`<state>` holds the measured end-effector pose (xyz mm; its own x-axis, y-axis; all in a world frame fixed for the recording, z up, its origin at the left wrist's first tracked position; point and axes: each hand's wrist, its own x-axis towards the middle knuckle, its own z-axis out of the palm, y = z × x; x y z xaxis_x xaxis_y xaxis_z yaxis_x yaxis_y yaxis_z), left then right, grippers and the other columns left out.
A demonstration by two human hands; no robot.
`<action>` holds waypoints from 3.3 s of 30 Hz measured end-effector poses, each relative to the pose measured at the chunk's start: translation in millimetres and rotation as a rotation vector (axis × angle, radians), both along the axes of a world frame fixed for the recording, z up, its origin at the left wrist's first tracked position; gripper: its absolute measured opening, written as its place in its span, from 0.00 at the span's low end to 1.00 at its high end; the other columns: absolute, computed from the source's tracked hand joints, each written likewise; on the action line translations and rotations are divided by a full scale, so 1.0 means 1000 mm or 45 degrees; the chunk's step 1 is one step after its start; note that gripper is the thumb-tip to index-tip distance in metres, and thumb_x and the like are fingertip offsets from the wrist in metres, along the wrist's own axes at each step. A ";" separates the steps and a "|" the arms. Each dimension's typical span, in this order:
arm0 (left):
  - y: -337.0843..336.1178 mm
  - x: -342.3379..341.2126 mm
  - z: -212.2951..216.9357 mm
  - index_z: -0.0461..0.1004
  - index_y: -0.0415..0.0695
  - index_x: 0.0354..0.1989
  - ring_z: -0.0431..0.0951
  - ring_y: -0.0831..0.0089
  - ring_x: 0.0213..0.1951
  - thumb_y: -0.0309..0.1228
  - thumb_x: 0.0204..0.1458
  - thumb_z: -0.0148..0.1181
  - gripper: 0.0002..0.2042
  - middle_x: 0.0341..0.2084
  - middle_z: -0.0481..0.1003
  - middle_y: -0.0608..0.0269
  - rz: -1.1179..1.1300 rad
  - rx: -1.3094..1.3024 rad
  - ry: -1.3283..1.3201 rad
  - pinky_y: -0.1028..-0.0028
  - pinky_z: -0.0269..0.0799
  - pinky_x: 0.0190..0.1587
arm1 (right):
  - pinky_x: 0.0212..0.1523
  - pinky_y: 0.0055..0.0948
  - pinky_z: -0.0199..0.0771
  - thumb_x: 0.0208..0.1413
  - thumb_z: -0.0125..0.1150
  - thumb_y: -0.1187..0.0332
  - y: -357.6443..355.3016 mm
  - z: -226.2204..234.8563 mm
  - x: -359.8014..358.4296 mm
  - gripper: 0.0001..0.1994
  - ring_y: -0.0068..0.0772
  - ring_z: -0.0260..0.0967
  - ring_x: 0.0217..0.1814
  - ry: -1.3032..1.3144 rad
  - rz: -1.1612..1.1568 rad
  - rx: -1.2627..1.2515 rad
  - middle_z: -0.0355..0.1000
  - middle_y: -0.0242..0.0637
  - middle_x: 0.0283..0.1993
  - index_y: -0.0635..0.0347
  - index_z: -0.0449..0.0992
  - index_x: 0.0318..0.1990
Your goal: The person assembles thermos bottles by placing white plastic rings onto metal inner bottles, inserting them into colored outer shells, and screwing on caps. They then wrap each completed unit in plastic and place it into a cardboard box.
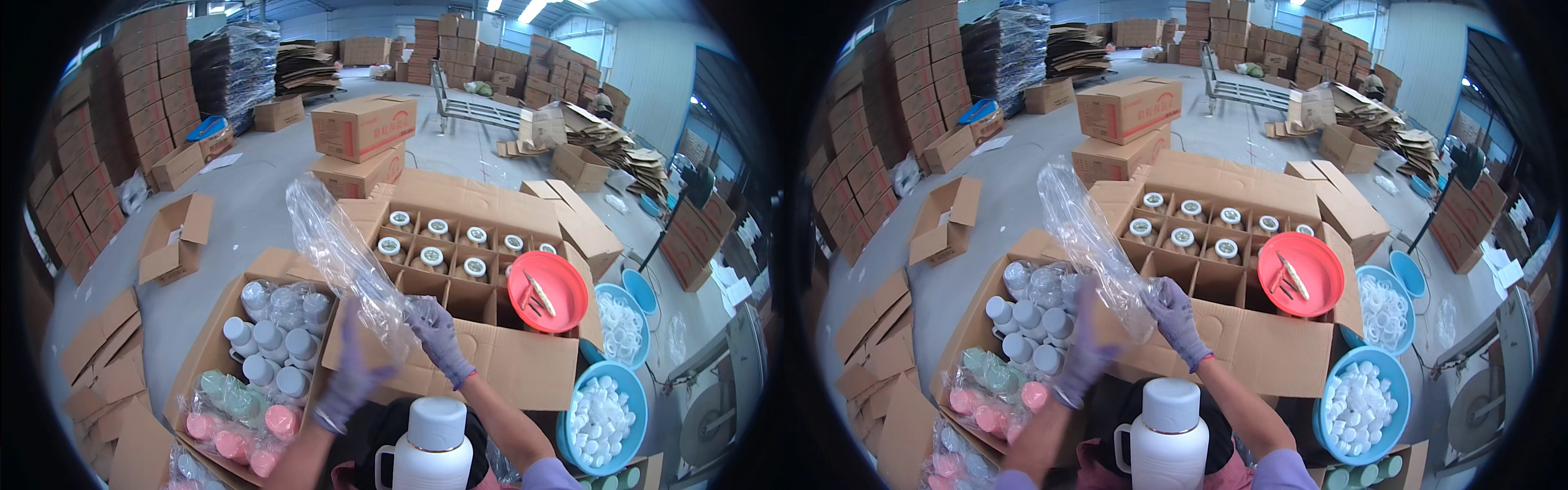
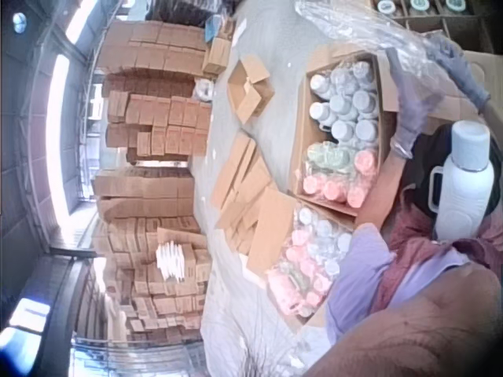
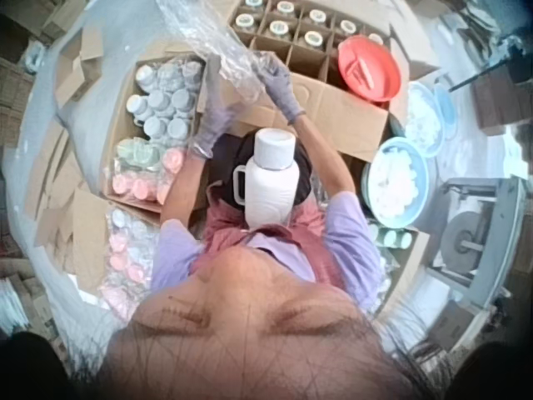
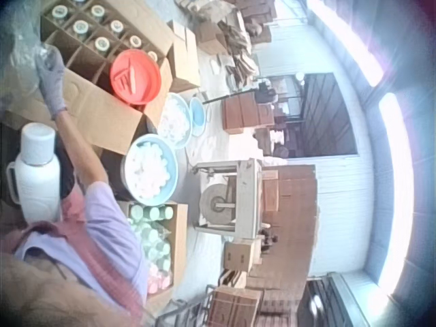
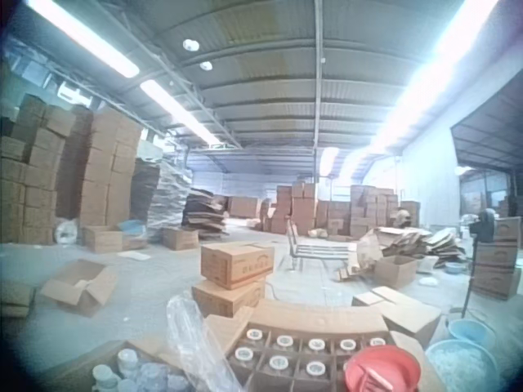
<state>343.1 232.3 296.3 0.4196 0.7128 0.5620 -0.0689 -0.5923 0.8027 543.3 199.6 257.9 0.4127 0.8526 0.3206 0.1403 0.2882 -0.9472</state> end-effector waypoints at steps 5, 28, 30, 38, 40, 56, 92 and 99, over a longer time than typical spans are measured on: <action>-0.018 0.044 -0.095 0.70 0.36 0.56 0.71 0.65 0.53 0.32 0.59 0.54 0.19 0.49 0.73 0.55 0.375 -0.879 -0.449 0.70 0.66 0.59 | 0.24 0.28 0.61 0.53 0.66 0.68 -0.074 -0.013 0.027 0.11 0.21 0.57 0.25 -0.654 -0.370 -0.132 0.65 0.33 0.27 0.62 0.68 0.32; -0.227 -0.113 -0.071 0.74 0.31 0.40 0.80 0.66 0.35 0.28 0.58 0.51 0.11 0.41 0.77 0.48 -0.190 -0.697 -0.150 0.65 0.80 0.42 | 0.58 0.37 0.66 0.60 0.58 0.61 -0.359 -0.060 -0.090 0.19 0.38 0.65 0.59 -0.409 0.615 -0.496 0.66 0.42 0.57 0.59 0.69 0.56; -0.216 -0.069 0.017 0.76 0.34 0.31 0.79 0.63 0.26 0.25 0.49 0.54 0.07 0.30 0.79 0.44 -0.579 -0.177 -0.348 0.62 0.79 0.39 | 0.60 0.36 0.68 0.60 0.57 0.64 -0.354 -0.034 -0.092 0.19 0.32 0.66 0.59 0.521 0.497 -0.535 0.66 0.40 0.58 0.60 0.68 0.57; -0.236 0.039 0.120 0.77 0.34 0.30 0.79 0.59 0.29 0.27 0.46 0.56 0.08 0.28 0.79 0.46 -2.359 0.111 -0.418 0.61 0.77 0.41 | 0.56 0.36 0.77 0.62 0.57 0.58 -0.353 0.024 -0.102 0.20 0.28 0.74 0.51 1.625 0.276 -0.133 0.73 0.35 0.52 0.59 0.69 0.57; -0.254 0.054 0.112 0.78 0.34 0.30 0.79 0.58 0.30 0.27 0.45 0.56 0.09 0.28 0.79 0.46 -2.515 0.091 -0.369 0.61 0.77 0.42 | 0.52 0.31 0.78 0.61 0.59 0.63 -0.367 -0.005 -0.108 0.15 0.23 0.74 0.48 1.671 0.222 0.372 0.75 0.33 0.47 0.60 0.72 0.51; -0.236 0.018 -0.063 0.75 0.32 0.47 0.80 0.66 0.40 0.40 0.54 0.56 0.21 0.35 0.80 0.51 -1.301 -0.775 0.713 0.71 0.72 0.48 | 0.33 0.28 0.70 0.49 0.60 0.70 -0.767 -0.114 0.114 0.17 0.24 0.69 0.31 -0.347 -2.249 -0.587 0.75 0.37 0.36 0.66 0.74 0.48; -0.267 0.027 -0.066 0.68 0.32 0.58 0.77 0.68 0.46 0.26 0.57 0.54 0.20 0.46 0.74 0.54 -1.183 -1.724 0.950 0.71 0.75 0.52 | 0.68 0.38 0.57 0.47 0.71 0.57 -0.617 -0.039 0.089 0.44 0.43 0.55 0.70 0.163 -1.228 -0.615 0.59 0.50 0.66 0.63 0.55 0.69; -0.248 0.034 -0.082 0.68 0.32 0.58 0.76 0.69 0.48 0.27 0.58 0.53 0.19 0.47 0.75 0.54 -1.532 -1.083 1.080 0.72 0.74 0.53 | 0.55 0.35 0.70 0.53 0.66 0.59 -0.634 -0.110 0.099 0.26 0.39 0.71 0.54 0.183 -1.534 -0.952 0.71 0.47 0.53 0.64 0.70 0.55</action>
<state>376.6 -15.3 214.0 0.8663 -0.2500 -0.4325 0.4589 0.0559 0.8867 641.8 -434.2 148.3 0.9850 -0.0901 -0.1471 -0.1725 -0.5018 -0.8476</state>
